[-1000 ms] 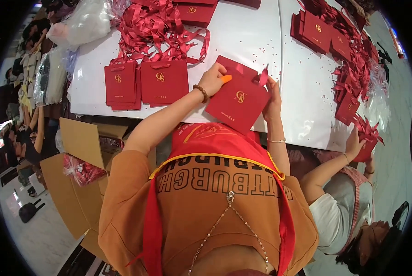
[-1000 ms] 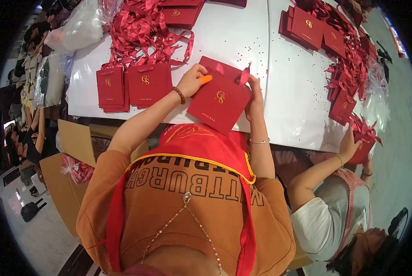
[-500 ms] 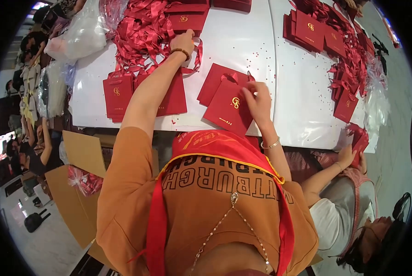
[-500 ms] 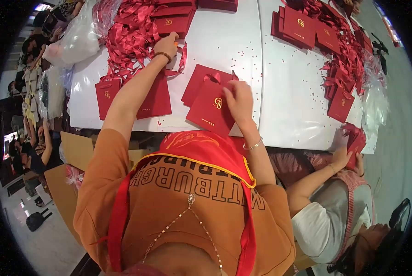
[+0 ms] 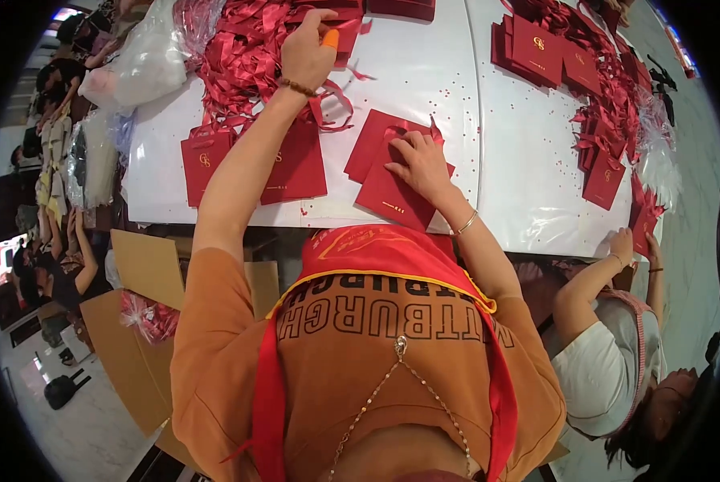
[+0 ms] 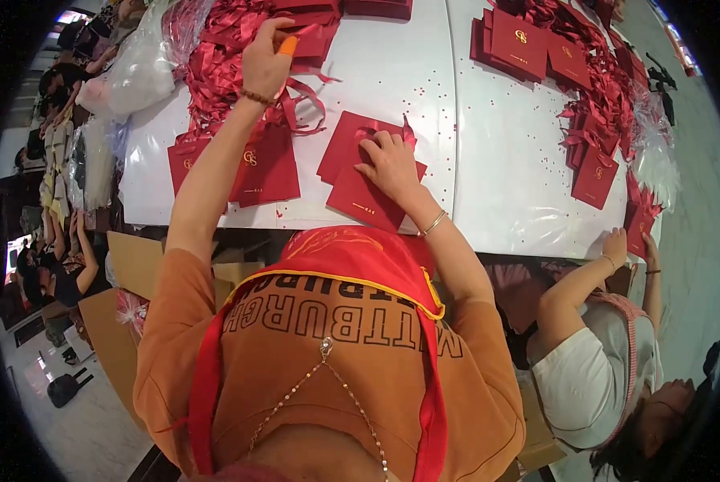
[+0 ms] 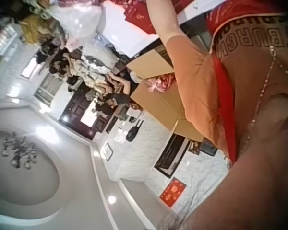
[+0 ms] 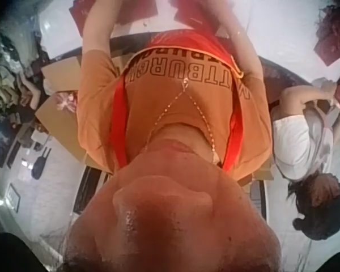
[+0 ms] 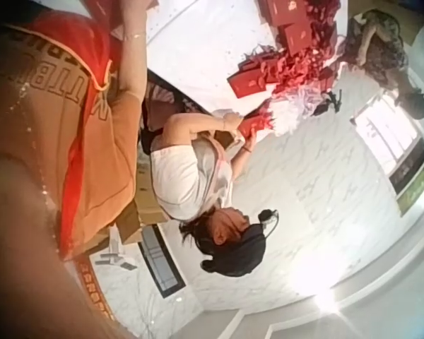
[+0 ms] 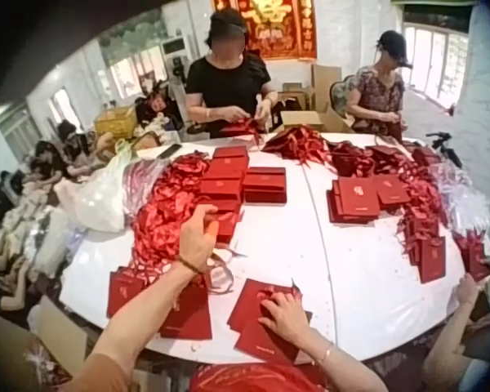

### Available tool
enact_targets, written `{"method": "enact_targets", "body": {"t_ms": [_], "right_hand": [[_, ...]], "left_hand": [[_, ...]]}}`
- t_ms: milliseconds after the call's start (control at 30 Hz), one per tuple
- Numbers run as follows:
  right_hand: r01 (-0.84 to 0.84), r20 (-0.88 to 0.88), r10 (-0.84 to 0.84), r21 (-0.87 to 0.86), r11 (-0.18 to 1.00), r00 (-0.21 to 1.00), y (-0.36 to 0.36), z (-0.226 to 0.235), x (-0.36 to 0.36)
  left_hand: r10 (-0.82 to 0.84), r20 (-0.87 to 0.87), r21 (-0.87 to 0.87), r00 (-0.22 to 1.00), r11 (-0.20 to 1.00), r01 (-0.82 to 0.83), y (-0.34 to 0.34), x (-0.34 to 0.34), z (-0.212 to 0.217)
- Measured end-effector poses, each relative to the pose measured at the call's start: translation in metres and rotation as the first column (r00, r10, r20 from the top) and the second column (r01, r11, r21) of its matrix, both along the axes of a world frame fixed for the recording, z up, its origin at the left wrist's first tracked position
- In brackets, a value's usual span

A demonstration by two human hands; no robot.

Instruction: Tying decorative ribbons on small red gift bags and trimming them with scissors.

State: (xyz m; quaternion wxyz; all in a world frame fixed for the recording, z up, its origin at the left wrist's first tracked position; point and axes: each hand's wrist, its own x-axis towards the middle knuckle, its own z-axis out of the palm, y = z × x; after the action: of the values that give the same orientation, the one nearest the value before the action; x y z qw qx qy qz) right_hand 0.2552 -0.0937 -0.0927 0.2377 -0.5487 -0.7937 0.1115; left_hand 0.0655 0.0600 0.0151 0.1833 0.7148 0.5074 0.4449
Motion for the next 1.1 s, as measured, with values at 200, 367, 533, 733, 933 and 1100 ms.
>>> {"method": "enact_targets", "body": {"t_ms": [200,367,533,733,933,1100], "right_hand": [[-0.009,-0.069,0.005,-0.066,0.998,0.998,0.006,0.008,0.005],[0.011,-0.280,-0.156,-0.457,0.890,0.947,0.013,0.010,0.013],[0.003,-0.266,-0.138,-0.455,0.891,0.954,0.017,0.007,0.004],[0.154,0.018,-0.169,-0.508,0.847,0.985,0.019,0.022,0.004],[-0.013,-0.310,-0.253,-0.655,0.756,0.916,0.021,0.008,0.021],[-0.060,-0.383,-0.299,-0.696,0.716,0.874,0.022,0.005,0.021]], "left_hand": [[-0.216,-0.598,-0.192,0.772,0.974,0.124,-0.064,-0.019,-0.081],[-0.473,-0.664,-0.541,0.579,0.839,0.065,-0.077,-0.012,-0.061],[-0.234,-0.599,-0.247,0.766,0.964,0.101,-0.034,0.033,-0.091],[-0.231,-0.542,-0.418,0.808,0.908,-0.021,-0.015,0.045,-0.129],[-0.319,-0.013,-0.434,0.948,0.855,0.282,-0.034,0.023,-0.083],[-0.347,0.196,-0.515,0.917,0.760,0.398,-0.097,0.015,-0.072]]}}
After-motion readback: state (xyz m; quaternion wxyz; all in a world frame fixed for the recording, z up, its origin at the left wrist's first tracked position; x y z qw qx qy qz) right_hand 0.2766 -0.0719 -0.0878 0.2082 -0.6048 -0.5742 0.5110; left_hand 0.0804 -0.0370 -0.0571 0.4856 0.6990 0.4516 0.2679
